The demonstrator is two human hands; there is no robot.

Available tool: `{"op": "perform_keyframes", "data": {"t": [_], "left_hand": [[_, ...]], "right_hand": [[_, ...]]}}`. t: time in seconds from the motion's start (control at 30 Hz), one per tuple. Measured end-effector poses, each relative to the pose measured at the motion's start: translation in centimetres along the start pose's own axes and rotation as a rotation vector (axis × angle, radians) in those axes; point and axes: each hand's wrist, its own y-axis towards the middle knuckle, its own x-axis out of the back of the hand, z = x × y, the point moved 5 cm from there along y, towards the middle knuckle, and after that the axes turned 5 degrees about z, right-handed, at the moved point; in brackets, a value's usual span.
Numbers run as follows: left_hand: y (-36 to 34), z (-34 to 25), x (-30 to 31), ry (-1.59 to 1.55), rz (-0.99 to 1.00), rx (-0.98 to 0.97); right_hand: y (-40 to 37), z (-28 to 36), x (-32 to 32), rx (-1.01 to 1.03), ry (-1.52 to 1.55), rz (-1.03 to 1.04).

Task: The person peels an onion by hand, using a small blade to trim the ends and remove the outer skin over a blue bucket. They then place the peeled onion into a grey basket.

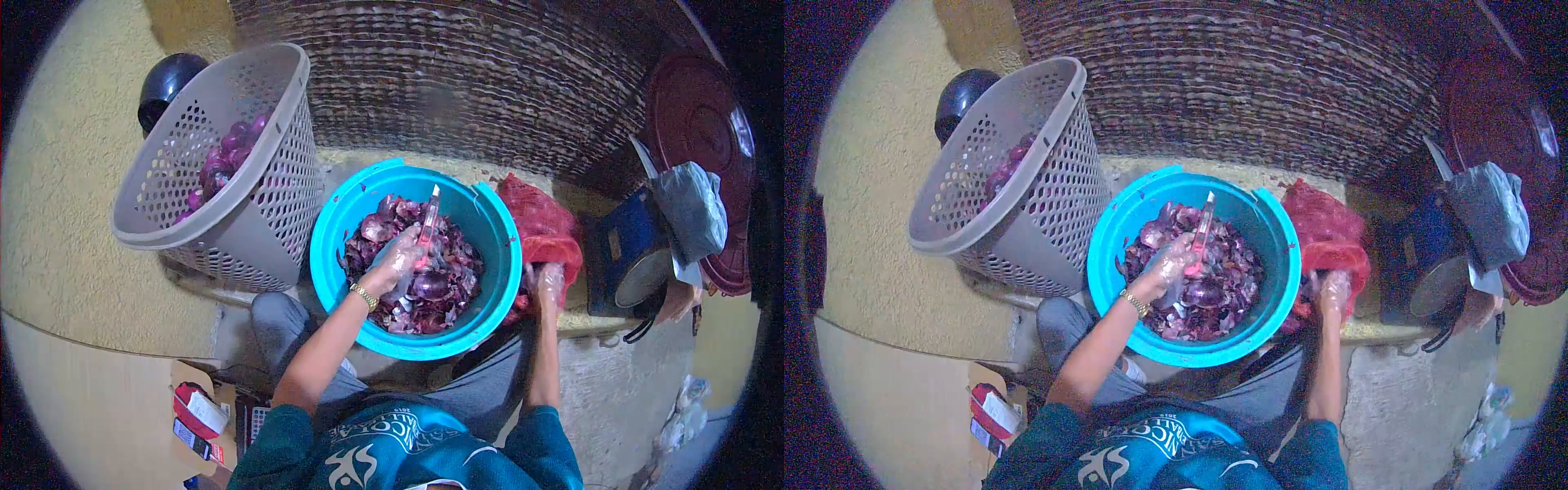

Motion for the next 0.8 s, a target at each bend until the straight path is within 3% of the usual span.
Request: {"op": "perform_keyframes", "data": {"t": [0.1,0.17,0.2,0.27,0.3,0.33,0.4,0.47,0.57,0.67,0.73,0.8], "left_hand": [[0.1,-0.6,-0.4,-0.039,0.034,0.015],[0.7,-0.4,-0.4,0.037,0.045,-0.053],[0.6,-0.4,-0.6,0.034,0.046,-0.052],[0.4,-0.7,-0.8,0.018,0.036,-0.033],[0.3,-0.9,-0.7,0.019,0.032,-0.035],[0.3,-0.8,-0.6,-0.007,0.031,-0.011],[0.4,-0.6,-0.5,-0.035,0.031,0.014],[0.7,-0.4,-0.6,-0.014,0.056,-0.023],[-0.1,-1.3,-1.3,-0.022,-0.043,0.033],[0.7,-0.5,-0.6,0.009,0.041,0.014],[0.7,-0.3,-0.6,0.002,0.023,0.022],[0.8,-0.3,-0.5,-0.002,0.007,0.021]], "right_hand": [[0.4,2.4,2.0,-0.044,0.090,0.028],[1.1,2.6,1.3,0.044,-0.203,-0.085],[1.4,2.1,1.0,0.044,-0.206,-0.083],[2.9,-0.1,-0.6,-0.057,-0.313,0.078],[3.8,-1.6,-2.4,0.033,-0.375,-0.054],[3.8,-1.9,-2.5,0.036,-0.373,-0.055],[3.9,-3.1,-3.4,-0.029,-0.173,0.105],[4.7,-4.9,-4.9,-0.073,-0.142,0.103],[2.7,-1.3,-0.1,-0.081,-0.073,0.179],[0.6,1.2,3.3,-0.112,-0.056,0.193],[-2.2,3.1,7.0,-0.265,0.472,0.401],[-3.5,3.6,8.7,-0.282,0.635,0.347]]}}
